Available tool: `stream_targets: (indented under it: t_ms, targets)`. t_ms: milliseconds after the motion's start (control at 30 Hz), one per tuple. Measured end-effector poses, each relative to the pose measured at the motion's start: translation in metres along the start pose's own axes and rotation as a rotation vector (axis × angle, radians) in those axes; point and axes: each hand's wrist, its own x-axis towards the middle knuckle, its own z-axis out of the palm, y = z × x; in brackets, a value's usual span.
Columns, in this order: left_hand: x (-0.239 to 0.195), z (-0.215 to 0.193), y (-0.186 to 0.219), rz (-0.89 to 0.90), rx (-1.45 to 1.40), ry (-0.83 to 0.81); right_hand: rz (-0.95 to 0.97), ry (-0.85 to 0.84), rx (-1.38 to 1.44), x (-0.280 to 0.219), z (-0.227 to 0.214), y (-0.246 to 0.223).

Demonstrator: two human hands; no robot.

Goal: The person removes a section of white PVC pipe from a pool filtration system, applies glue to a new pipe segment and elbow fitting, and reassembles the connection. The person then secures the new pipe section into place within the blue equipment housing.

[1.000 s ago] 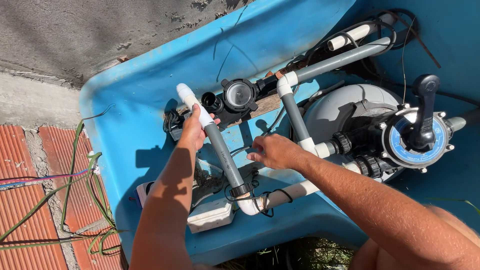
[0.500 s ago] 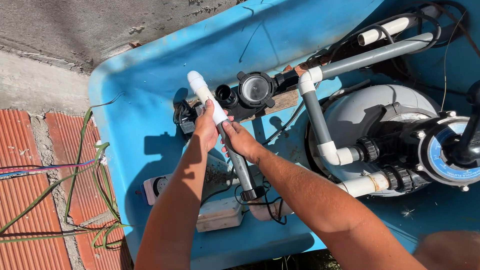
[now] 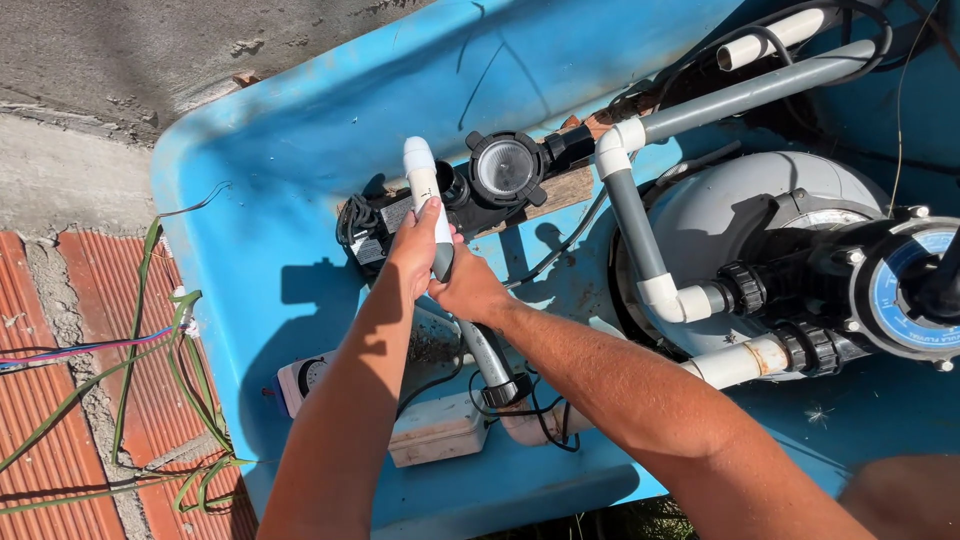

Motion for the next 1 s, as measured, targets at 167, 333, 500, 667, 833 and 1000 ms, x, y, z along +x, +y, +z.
stream_targets:
  t_ms: [167,333,500,667,833,1000]
  targets:
    - [-0.010,0.011,0.025,0.111,-0.020,0.022,-0.038,0.074,0.089,-0.002,-0.008,-0.015]
    - [-0.018,0.013,0.023,0.083,-0.026,0.043,-0.039,0.077,0.101,0.005,0.003,0.009]
    - [-0.014,0.008,0.021,0.057,-0.013,0.042,-0.071,0.040,0.108,0.004,0.003,0.015]
    - [-0.020,0.008,0.026,-0.022,-0.070,-0.022,-0.069,0.048,0.079,0.010,0.003,0.016]
    - [-0.019,0.004,0.018,-0.055,-0.072,-0.036,-0.044,0.065,0.075,0.004,0.005,0.010]
    - [-0.016,-0.001,0.005,0.022,-0.129,-0.039,0.010,0.046,0.193,0.009,0.007,0.008]
